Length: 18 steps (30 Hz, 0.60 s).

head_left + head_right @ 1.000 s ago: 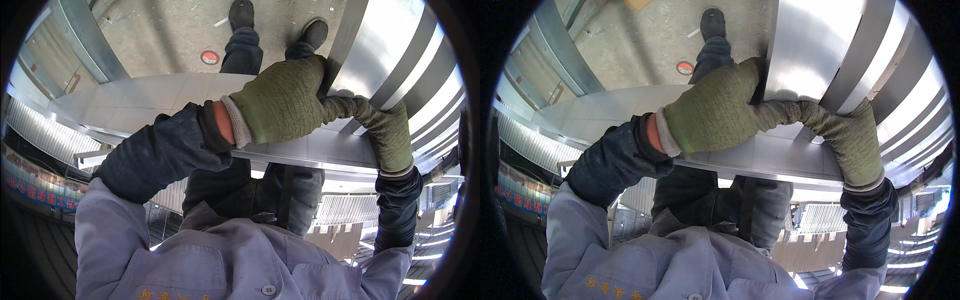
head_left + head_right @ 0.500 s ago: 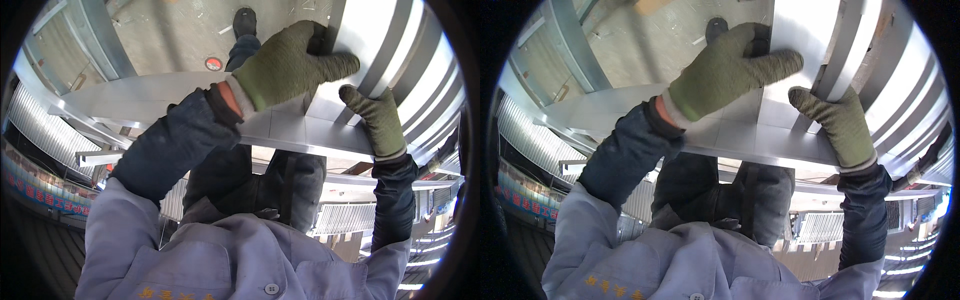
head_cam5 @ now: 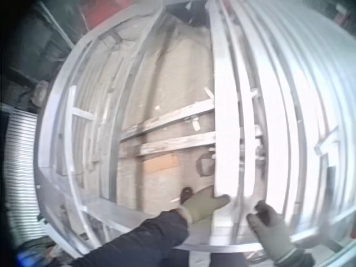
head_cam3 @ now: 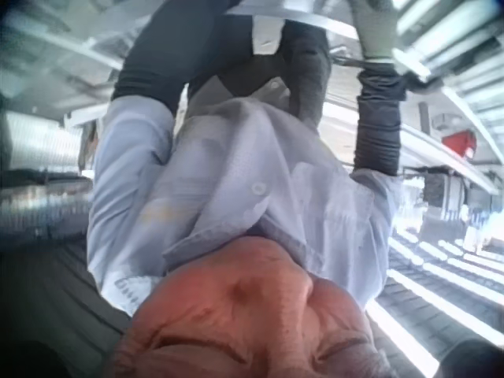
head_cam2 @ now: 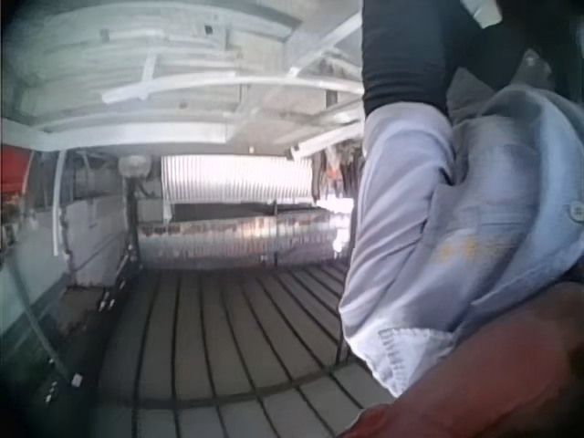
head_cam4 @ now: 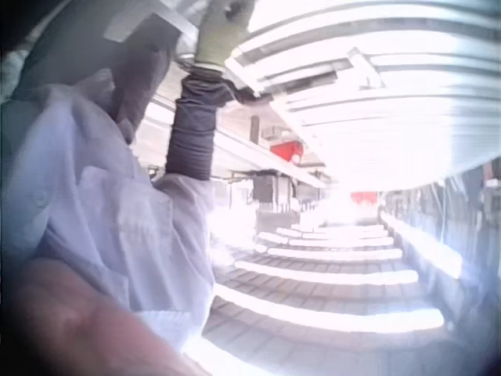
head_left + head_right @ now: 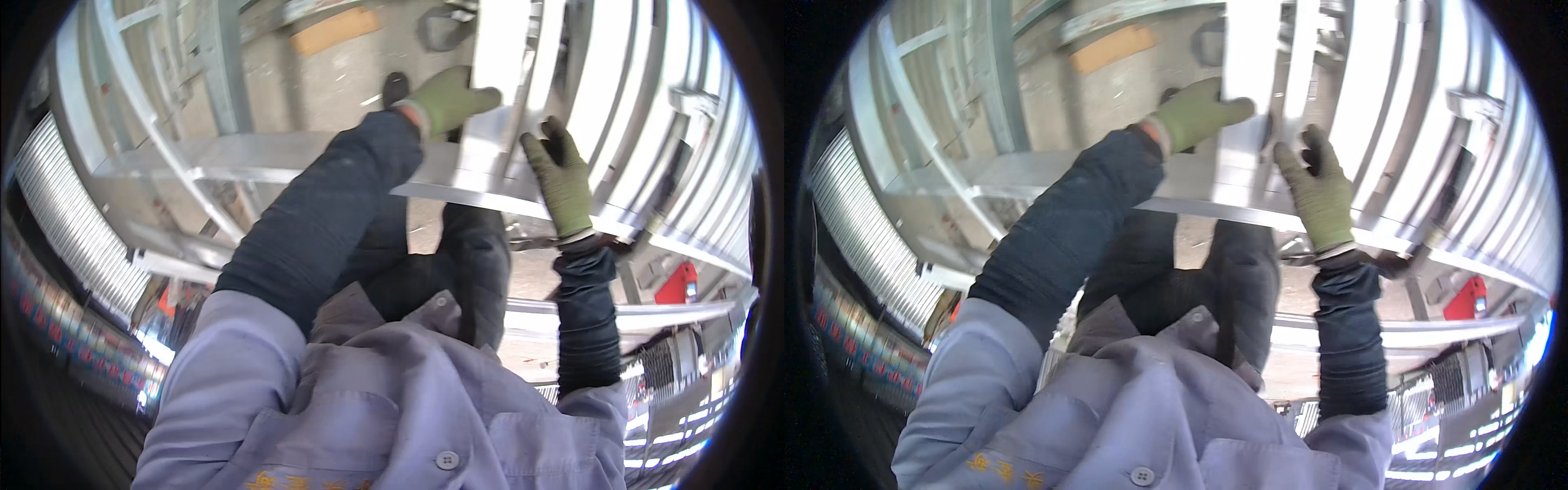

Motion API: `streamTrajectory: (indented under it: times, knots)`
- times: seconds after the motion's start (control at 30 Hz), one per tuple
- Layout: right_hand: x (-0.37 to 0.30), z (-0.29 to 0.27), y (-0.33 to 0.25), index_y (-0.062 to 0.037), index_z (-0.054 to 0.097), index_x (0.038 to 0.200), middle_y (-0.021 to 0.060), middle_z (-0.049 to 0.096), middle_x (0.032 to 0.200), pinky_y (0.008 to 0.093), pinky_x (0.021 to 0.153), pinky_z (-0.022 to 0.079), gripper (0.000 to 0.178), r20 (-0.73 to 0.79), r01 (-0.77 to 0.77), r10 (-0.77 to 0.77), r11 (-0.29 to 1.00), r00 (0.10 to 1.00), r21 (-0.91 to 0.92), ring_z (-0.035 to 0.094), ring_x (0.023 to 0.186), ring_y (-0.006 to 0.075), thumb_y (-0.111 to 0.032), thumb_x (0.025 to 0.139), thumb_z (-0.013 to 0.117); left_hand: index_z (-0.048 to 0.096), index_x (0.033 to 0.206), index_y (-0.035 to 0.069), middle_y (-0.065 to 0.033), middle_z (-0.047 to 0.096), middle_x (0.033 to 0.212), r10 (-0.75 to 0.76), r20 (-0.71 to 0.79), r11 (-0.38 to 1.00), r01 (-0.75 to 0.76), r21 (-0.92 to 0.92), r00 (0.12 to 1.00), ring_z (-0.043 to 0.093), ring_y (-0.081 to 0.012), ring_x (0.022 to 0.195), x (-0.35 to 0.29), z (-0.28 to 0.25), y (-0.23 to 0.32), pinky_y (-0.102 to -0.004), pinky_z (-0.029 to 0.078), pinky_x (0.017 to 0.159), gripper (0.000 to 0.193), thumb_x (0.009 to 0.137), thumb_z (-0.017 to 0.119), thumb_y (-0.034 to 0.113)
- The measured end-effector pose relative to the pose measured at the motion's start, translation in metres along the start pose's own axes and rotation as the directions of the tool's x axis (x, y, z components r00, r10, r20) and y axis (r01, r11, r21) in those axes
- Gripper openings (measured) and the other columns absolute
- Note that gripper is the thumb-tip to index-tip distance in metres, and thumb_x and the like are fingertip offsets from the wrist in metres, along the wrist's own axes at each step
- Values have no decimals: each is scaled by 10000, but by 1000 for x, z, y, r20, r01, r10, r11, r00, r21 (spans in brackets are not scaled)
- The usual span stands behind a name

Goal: The person positions metal bars onto a curved metal frame and uses a welding tool to join them. The person repeatedly places bars, aligns them, and welds the joints while working in a workshop environment.

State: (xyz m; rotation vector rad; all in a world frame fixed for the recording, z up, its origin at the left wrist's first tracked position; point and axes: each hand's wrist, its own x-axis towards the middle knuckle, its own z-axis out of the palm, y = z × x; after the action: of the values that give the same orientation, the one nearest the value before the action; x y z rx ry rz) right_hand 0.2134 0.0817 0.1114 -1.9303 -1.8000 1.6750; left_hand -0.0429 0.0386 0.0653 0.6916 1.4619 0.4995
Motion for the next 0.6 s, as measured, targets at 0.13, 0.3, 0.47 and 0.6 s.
streamTrajectory:
  times: [0.13,0.3,0.47,0.6]
  knots:
    - [-36,-41,-45,-1,649,1450,147,744,1297,322,1020,566,558,-101,-33,41,996,994,83,697,1190,196,-327,1020,789,630,1470,17,-125,755,1235,-13,16,999,13,-39,1000,714,-226,1051,-13,-7,1,-378,604,780,662,1036,674,514]
    - [-16,-138,-29,-2,641,1463,156,724,1351,355,1069,547,530,-486,176,-144,984,862,22,681,1250,219,-253,1022,794,639,1428,-23,-144,755,1227,-173,-116,984,166,-68,978,714,-210,1024,-21,-7,-10,-351,578,877,671,1009,729,494]
    - [58,-223,0,42,571,1510,224,689,1386,417,1046,528,909,-547,27,-282,903,788,-428,678,1236,325,-593,913,828,651,1401,-24,-176,779,1177,-152,-431,968,223,117,889,743,-226,1009,-72,-18,-40,-359,583,885,668,993,745,496]
    - [123,-229,-6,-32,442,1644,264,586,1562,476,1176,472,1188,-472,-138,-242,758,848,-638,592,1425,421,-848,827,721,704,1332,30,-190,804,1098,-100,-660,807,449,385,745,776,-350,1005,-120,-13,-60,-428,588,910,576,1005,690,504]
